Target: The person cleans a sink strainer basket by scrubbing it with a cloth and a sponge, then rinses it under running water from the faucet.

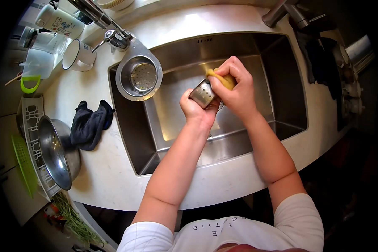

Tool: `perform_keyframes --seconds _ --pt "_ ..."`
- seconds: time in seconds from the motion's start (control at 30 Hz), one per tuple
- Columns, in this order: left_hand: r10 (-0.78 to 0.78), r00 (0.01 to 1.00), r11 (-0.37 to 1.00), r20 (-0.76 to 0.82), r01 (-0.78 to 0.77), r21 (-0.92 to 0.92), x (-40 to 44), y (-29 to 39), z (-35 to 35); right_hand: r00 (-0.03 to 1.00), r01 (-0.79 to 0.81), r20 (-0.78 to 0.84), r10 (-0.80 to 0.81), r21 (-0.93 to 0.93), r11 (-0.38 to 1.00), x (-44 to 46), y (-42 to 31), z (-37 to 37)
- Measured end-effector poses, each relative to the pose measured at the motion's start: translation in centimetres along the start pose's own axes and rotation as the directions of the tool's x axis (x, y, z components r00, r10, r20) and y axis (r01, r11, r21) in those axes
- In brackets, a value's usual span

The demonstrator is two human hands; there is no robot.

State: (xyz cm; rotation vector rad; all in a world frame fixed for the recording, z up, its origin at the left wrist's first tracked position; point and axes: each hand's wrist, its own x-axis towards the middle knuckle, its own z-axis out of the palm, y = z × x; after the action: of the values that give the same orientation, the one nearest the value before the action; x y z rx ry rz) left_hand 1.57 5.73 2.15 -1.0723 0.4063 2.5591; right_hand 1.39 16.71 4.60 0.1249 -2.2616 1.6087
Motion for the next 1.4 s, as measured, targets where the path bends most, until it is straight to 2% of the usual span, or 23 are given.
perform_keyframes --seconds 0.03,0.1,0.13,0.2,0.23,0.27,0.33,0.4,0.47,0.53,0.6,0.67,0.73,0.8,0.87,0.93,1.0,1.07,1.13,1.2,1.23,1.33,1.4 --pt "0.011 0.999 0.997 0.051 -0.015 0.080 -0.6 0.1 0.0 0.997 0.073 0.018 -0.073 0.024 0.997 -0.3 -0.4 0.2" --pt "0.048 0.999 0.994 0.023 -0.050 0.095 -1.2 -0.1 0.6 0.985 0.154 0.068 -0.157 0.045 0.987 -1.0 -1.9 0.8" --pt "0.084 0.996 0.990 -0.005 -0.083 0.112 -1.4 -0.2 0.7 0.986 0.151 0.064 -0.154 0.044 0.988 -0.9 -1.6 0.7" --pt "0.056 0.998 0.995 -0.007 -0.055 0.084 -0.9 -0.1 0.1 0.998 0.027 -0.060 -0.029 -0.024 0.999 -0.1 -0.3 0.1" --pt "0.059 0.992 0.988 0.112 -0.074 0.135 -0.7 0.2 -0.3 0.995 -0.051 -0.086 0.048 -0.032 0.998 0.1 0.1 -0.2" --pt "0.055 0.972 0.978 0.229 -0.098 0.184 -0.6 0.3 -0.5 0.995 -0.051 -0.086 0.048 -0.032 0.998 0.0 0.1 -0.2" --pt "0.051 0.974 0.982 0.219 -0.088 0.167 -1.0 0.4 0.0 0.998 0.011 -0.056 -0.011 -0.002 1.000 -0.3 -0.3 -0.1" --pt "0.091 0.992 0.980 0.084 -0.104 0.171 -1.6 0.1 0.6 0.985 0.164 0.045 -0.168 0.081 0.983 -0.8 -1.4 0.5" --pt "0.090 0.992 0.989 0.089 -0.100 0.109 -0.8 0.0 -0.4 0.991 0.129 0.029 -0.130 0.029 0.991 -0.6 -1.3 0.7" --pt "0.086 0.996 0.988 -0.020 -0.083 0.128 -0.8 0.1 0.0 0.996 0.093 0.002 -0.093 0.005 0.996 -0.3 -0.6 0.4" --pt "0.105 0.994 0.986 -0.013 -0.102 0.129 -0.9 0.1 0.4 0.998 0.063 -0.021 -0.063 -0.018 0.998 -0.3 -0.8 0.4" --pt "0.165 0.986 0.975 0.015 -0.165 0.150 -0.9 0.2 0.3 0.986 0.165 0.028 -0.164 -0.017 0.986 -0.8 -1.8 0.8" --pt "0.187 0.982 0.967 0.023 -0.188 0.170 -1.0 0.3 -0.1 0.986 0.165 0.000 -0.165 -0.031 0.986 -0.4 -0.7 0.3" --pt "0.208 0.962 0.935 0.179 -0.249 0.253 -0.8 0.6 -0.2 0.995 0.046 -0.080 -0.052 -0.082 0.996 0.0 -0.3 -0.2" --pt "0.219 0.958 0.936 0.185 -0.260 0.239 -0.6 0.6 -0.1 0.994 0.085 -0.061 -0.090 -0.073 0.994 -0.4 -1.1 0.0" --pt "0.194 0.978 0.961 0.077 -0.206 0.186 -1.3 0.5 0.1 0.979 0.204 -0.003 -0.204 -0.013 0.979 -0.8 -1.8 0.8" --pt "0.167 0.985 0.968 0.028 -0.170 0.187 -0.7 0.4 -0.4 0.998 0.037 -0.041 -0.039 -0.039 0.999 0.1 -0.3 0.1" --pt "-0.017 0.947 0.997 0.319 -0.010 0.081 0.2 0.5 -1.2 0.981 -0.164 -0.083 0.178 0.146 0.976 0.3 0.0 -0.6" --pt "-0.047 0.935 0.994 0.351 0.011 0.105 -0.1 0.6 -0.5 0.986 -0.144 -0.069 0.153 0.120 0.982 0.4 0.7 -1.0" --pt "-0.054 0.986 0.988 0.158 0.029 0.152 -0.5 0.6 0.1 0.993 -0.121 0.034 0.116 0.333 0.935 0.0 0.7 -0.4" --pt "-0.056 0.986 0.987 0.156 0.031 0.155 -0.5 0.8 0.0 0.988 -0.151 0.078 0.131 0.384 0.911 0.0 0.3 -0.3" --pt "0.028 0.988 0.957 0.152 -0.070 0.280 -0.3 1.2 -0.5 0.992 -0.090 0.109 0.058 0.316 0.944 -0.3 -0.1 -0.1" --pt "0.182 0.983 0.928 0.036 -0.184 0.325 0.2 1.2 -0.9 0.987 -0.121 0.138 0.084 0.285 0.951 -0.3 0.2 0.0"
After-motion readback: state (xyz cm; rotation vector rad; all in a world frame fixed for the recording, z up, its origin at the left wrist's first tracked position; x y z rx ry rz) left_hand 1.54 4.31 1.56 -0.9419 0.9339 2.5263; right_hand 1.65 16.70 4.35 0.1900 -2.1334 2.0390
